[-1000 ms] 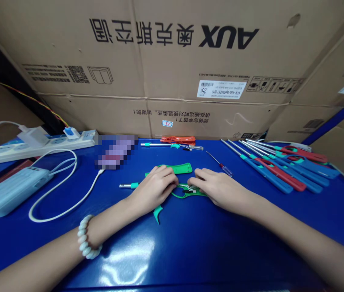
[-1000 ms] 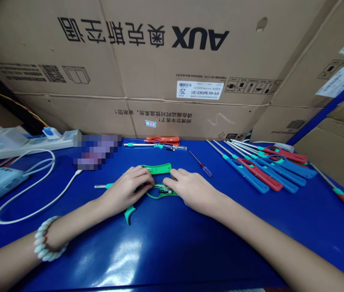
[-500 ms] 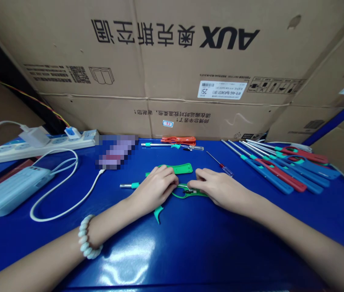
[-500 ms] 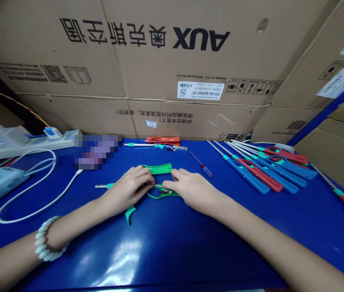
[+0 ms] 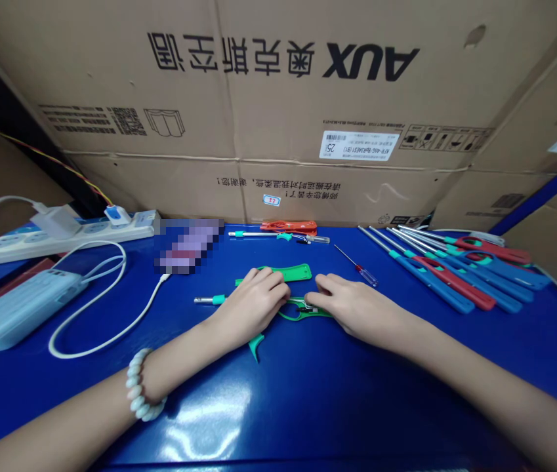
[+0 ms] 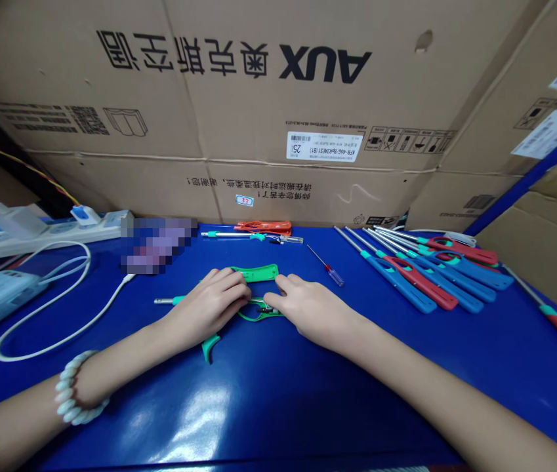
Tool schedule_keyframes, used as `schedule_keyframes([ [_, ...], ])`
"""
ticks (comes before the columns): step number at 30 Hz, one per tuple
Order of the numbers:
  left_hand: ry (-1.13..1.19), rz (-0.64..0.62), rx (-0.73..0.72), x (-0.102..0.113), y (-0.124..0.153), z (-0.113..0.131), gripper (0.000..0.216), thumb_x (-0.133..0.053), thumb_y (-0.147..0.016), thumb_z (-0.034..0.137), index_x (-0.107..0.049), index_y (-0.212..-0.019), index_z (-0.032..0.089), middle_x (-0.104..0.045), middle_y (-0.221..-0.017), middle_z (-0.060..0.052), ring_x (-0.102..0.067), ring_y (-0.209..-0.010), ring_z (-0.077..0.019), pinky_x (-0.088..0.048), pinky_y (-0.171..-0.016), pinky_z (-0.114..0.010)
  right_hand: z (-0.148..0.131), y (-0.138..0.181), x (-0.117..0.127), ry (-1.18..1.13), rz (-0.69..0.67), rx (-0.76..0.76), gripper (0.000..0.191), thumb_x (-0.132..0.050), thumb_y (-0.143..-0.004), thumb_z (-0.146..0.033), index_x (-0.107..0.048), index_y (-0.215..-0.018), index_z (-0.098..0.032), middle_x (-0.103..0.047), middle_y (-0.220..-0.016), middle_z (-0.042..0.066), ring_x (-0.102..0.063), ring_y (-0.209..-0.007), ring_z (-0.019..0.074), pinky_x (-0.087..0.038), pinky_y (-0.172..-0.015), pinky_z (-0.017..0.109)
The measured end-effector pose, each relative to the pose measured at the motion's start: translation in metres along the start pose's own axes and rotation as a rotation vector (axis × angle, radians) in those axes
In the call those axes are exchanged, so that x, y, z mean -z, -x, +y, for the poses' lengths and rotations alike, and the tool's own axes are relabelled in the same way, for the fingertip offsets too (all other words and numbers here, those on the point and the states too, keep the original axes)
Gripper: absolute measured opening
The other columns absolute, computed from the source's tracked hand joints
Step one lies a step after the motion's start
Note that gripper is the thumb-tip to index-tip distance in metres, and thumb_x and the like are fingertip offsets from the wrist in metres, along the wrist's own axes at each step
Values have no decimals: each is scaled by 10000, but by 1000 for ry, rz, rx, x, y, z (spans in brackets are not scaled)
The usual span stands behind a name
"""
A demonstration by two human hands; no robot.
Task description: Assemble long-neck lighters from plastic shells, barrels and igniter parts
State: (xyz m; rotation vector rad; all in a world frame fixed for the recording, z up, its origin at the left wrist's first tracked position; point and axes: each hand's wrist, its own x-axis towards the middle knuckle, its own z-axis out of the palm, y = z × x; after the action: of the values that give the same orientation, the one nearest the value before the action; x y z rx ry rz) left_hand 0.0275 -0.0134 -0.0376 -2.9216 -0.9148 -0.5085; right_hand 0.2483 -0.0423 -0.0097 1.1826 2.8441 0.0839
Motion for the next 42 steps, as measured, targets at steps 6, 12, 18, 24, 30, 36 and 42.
schedule_keyframes([
  [6, -11, -15, 9, 0, -1, 0, 223, -380, -970, 178, -559, -841, 147, -563, -857, -53, -455, -805, -196, -328, -699, -315, -1, 0, 1, 20, -8, -2, 356, -433, -816, 9, -590, -1078, -175, -553, -985, 101, -545, -861, 205, -463, -673, 287],
  [12, -55, 0, -32, -1, 0, 1, 207, -369, -973, 169, -552, -881, 143, -564, -879, -62, -456, -807, -199, -323, -711, -316, -2, 0, 2, 11, -16, -4, 356, -438, -822, 2, -584, -1096, -172, -555, -1005, 112, -546, -883, 219, -469, -688, 303],
  [18, -14, 18, -29, -2, 1, -2, 211, -374, -974, 181, -562, -883, 149, -563, -870, -56, -463, -805, -195, -323, -698, -309, 0, 0, 0, 29, -12, 4, 352, -425, -846, -17, -570, -1118, -187, -544, -1003, 97, -533, -883, 196, -470, -698, 284],
  [24, 3, 7, -15, 0, 1, -3, 212, -382, -972, 194, -575, -892, 157, -566, -867, -45, -478, -810, -184, -342, -719, -308, 4, 1, -5, 47, 41, 33, 387, -405, -882, -48, -538, -1193, -237, -530, -966, 80, -529, -863, 201, -463, -640, 270],
  [30, -38, 36, -100, 0, 2, -3, 247, -359, -966, 147, -593, -886, 158, -574, -894, -53, -483, -819, -177, -337, -718, -294, 4, 1, -6, 39, 69, 57, 419, -428, -920, -108, -501, -1270, -326, -524, -957, 67, -525, -826, 198, -461, -617, 267],
  [36, -57, 64, -112, 1, 2, -2, 251, -375, -963, 146, -613, -883, 144, -592, -864, -54, -492, -801, -178, -346, -718, -291, 4, 1, -8, 48, 74, 47, 388, -425, -911, -95, -537, -1232, -283, -536, -974, 81, -528, -850, 208, -466, -614, 273],
  [42, -71, 62, -114, -1, 3, -3, 259, -377, -958, 143, -626, -886, 137, -596, -862, -59, -511, -795, -186, -396, -740, -314, 5, 1, -10, 64, 83, 56, 394, -419, -886, -60, -549, -1194, -269, -539, -967, 81, -537, -847, 208, -462, -607, 270],
])
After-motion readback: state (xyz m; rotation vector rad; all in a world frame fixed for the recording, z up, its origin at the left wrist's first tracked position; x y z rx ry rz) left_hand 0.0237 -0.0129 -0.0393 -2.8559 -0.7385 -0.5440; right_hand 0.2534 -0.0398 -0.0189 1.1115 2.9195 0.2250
